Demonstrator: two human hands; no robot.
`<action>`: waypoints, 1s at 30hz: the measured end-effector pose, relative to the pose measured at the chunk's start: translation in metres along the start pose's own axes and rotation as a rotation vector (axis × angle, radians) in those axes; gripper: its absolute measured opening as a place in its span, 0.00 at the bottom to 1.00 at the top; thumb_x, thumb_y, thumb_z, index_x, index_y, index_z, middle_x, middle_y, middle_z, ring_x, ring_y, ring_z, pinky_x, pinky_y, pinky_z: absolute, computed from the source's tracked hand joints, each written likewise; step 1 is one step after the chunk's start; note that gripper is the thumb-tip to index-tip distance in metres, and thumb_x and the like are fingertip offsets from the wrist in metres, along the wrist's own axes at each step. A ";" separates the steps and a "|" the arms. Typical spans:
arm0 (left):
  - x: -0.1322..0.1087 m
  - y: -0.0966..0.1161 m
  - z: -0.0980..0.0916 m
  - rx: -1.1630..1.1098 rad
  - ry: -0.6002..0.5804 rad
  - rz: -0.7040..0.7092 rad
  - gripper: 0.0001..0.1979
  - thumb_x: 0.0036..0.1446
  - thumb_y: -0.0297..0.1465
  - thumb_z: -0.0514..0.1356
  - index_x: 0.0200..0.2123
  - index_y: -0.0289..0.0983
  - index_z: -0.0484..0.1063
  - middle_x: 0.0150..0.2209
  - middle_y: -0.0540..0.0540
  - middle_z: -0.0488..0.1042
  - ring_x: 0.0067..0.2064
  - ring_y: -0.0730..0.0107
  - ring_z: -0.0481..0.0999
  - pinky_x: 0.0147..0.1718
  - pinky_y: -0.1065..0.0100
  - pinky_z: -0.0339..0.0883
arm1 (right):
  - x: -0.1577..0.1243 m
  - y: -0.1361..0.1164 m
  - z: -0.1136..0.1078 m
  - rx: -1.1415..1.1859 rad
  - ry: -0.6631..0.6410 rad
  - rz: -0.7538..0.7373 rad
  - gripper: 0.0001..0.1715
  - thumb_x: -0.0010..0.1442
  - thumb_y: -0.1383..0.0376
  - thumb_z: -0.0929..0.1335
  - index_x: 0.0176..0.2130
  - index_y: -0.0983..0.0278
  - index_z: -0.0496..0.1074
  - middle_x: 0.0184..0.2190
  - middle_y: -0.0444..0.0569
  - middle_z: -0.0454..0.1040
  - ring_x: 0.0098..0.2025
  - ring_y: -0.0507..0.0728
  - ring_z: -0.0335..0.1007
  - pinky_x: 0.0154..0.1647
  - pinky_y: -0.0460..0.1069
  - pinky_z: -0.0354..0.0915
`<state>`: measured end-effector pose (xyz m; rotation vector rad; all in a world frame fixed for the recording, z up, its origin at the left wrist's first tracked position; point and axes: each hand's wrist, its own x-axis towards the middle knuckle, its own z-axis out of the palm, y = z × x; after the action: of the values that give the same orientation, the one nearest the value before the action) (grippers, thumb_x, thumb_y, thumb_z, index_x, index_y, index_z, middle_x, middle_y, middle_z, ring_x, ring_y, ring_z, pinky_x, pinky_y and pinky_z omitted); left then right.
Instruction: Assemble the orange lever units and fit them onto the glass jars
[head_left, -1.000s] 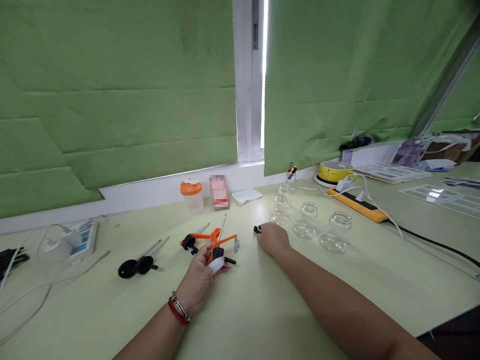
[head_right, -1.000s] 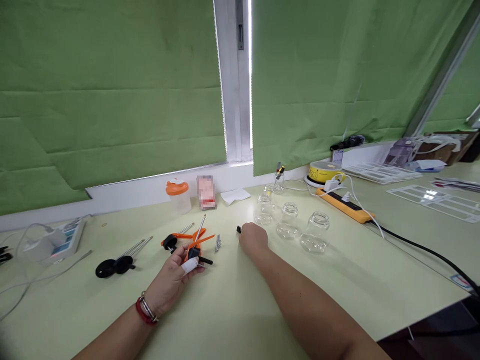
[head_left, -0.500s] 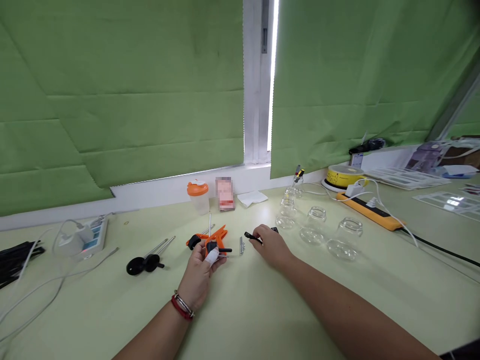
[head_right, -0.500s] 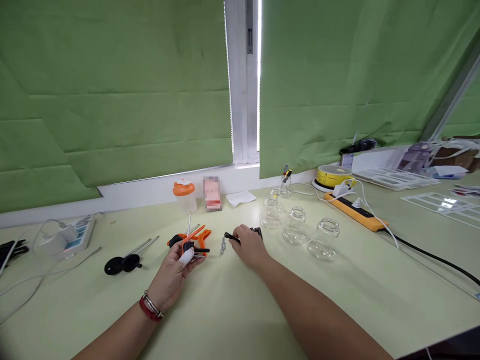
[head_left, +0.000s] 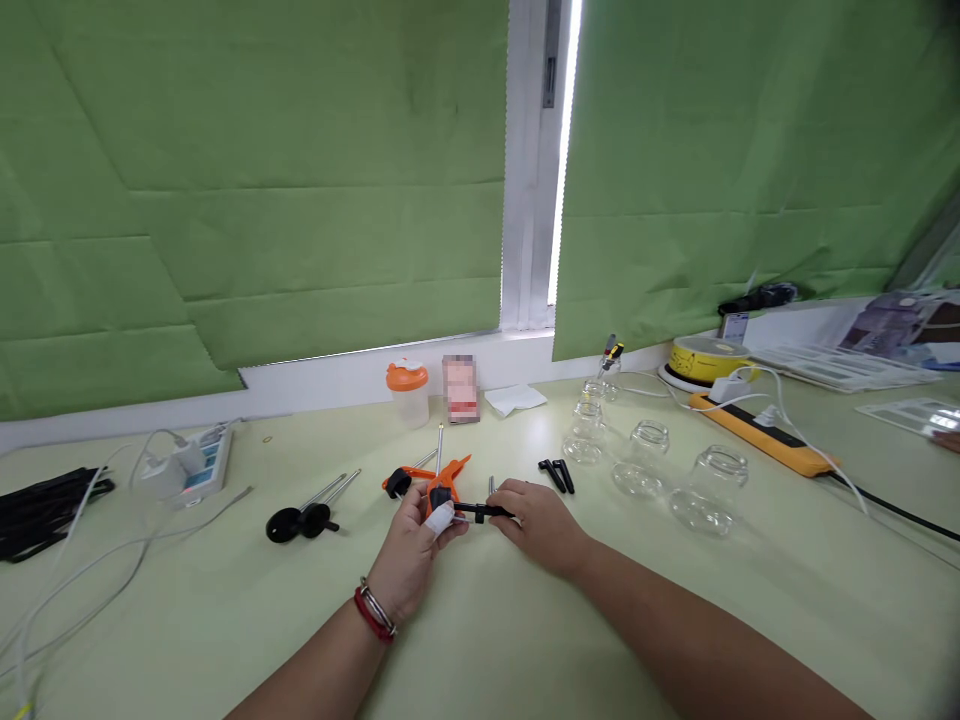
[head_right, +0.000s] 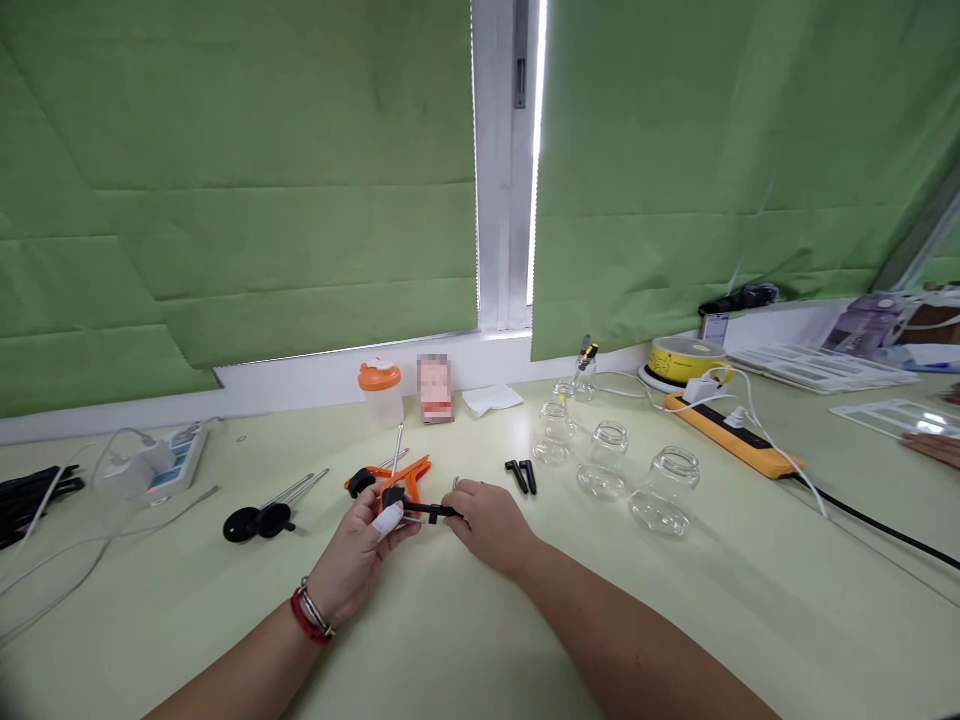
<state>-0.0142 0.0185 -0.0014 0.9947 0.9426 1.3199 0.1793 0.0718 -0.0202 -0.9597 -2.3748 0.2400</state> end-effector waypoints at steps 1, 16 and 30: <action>0.000 0.000 0.000 0.011 -0.011 -0.006 0.14 0.52 0.35 0.62 0.42 0.40 0.64 0.38 0.48 0.70 0.41 0.68 0.73 0.47 0.57 0.68 | 0.000 0.001 0.000 0.000 0.000 -0.016 0.09 0.60 0.67 0.64 0.40 0.61 0.72 0.36 0.47 0.73 0.37 0.53 0.69 0.38 0.46 0.61; 0.005 -0.007 -0.004 0.318 0.022 0.064 0.21 0.48 0.26 0.61 0.45 0.41 0.61 0.37 0.49 0.69 0.38 0.69 0.71 0.44 0.62 0.65 | -0.003 -0.007 0.002 -0.054 -0.037 -0.101 0.10 0.60 0.66 0.63 0.42 0.61 0.70 0.36 0.47 0.73 0.36 0.54 0.68 0.35 0.47 0.58; 0.000 -0.009 -0.001 0.337 0.025 0.027 0.17 0.49 0.27 0.59 0.43 0.41 0.61 0.32 0.52 0.67 0.30 0.74 0.63 0.29 0.71 0.60 | -0.004 -0.015 0.002 -0.109 -0.053 -0.079 0.08 0.60 0.69 0.61 0.38 0.65 0.69 0.35 0.50 0.71 0.35 0.55 0.67 0.34 0.48 0.60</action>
<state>-0.0120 0.0185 -0.0107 1.2523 1.2005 1.2209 0.1713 0.0584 -0.0181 -0.9173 -2.4900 0.1077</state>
